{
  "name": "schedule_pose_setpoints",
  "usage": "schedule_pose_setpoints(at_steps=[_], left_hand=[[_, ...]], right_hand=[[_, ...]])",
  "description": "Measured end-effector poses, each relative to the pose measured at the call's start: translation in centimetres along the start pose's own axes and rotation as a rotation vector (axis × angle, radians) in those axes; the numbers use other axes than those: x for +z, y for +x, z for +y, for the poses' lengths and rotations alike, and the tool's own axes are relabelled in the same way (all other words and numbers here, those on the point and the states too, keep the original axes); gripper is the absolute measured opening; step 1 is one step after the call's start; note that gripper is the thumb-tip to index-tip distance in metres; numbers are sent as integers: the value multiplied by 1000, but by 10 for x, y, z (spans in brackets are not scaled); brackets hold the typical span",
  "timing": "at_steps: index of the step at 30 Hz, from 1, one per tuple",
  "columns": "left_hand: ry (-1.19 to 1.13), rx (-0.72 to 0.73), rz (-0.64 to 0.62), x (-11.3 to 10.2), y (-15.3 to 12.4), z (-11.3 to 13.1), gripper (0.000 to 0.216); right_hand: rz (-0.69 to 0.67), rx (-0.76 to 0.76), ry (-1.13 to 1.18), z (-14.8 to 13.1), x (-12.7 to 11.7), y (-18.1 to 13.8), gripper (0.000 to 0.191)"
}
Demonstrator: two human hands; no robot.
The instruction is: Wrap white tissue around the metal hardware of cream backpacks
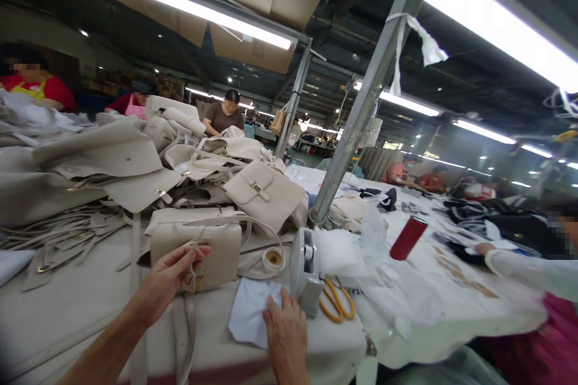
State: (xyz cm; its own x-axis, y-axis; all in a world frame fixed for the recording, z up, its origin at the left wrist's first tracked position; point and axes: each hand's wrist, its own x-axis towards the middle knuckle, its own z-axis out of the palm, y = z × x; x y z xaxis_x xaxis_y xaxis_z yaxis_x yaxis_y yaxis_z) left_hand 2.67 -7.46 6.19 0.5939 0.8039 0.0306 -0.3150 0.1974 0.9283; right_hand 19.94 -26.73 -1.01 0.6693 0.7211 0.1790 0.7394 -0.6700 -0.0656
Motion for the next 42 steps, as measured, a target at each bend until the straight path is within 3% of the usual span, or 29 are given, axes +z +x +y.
schedule_pose_setpoints(at_steps=[6,11,15,19,23,25,28,31,35,39,42], left_hand=[[22,29,-51,-2,-3,0,38],[28,30,-82,-3,-4,2,36],[57,27,-76,-4,-4,3,37],[111,29,-32,-4,-3,4,38],[61,-41,-26,-2,-7,8,41],[25,-69,-29,-1,-11,13,39],[22,-76,-43,1,-17,21,37],[43,-64,-46,0,-20,26,38],[69,-64,-39,-3,-20,24,39],[64,-95,-83,-2,-18,18,38],[48,-100,-98,-1,-17,16,39]], right_hand=[[22,-34,92,0,1,3,26],[173,-37,223,8,15,5,31],[374,-102,581,15,16,2,35],[360,-88,1000,13,16,-6,29],[198,130,1544,-6,21,-10,77],[188,187,1733,-20,21,-10,97],[241,215,1846,-38,22,-6,104],[203,256,1843,-42,26,-1,93],[168,266,1632,-23,30,7,62],[115,193,1238,4,23,10,34],[174,150,849,12,15,9,29]])
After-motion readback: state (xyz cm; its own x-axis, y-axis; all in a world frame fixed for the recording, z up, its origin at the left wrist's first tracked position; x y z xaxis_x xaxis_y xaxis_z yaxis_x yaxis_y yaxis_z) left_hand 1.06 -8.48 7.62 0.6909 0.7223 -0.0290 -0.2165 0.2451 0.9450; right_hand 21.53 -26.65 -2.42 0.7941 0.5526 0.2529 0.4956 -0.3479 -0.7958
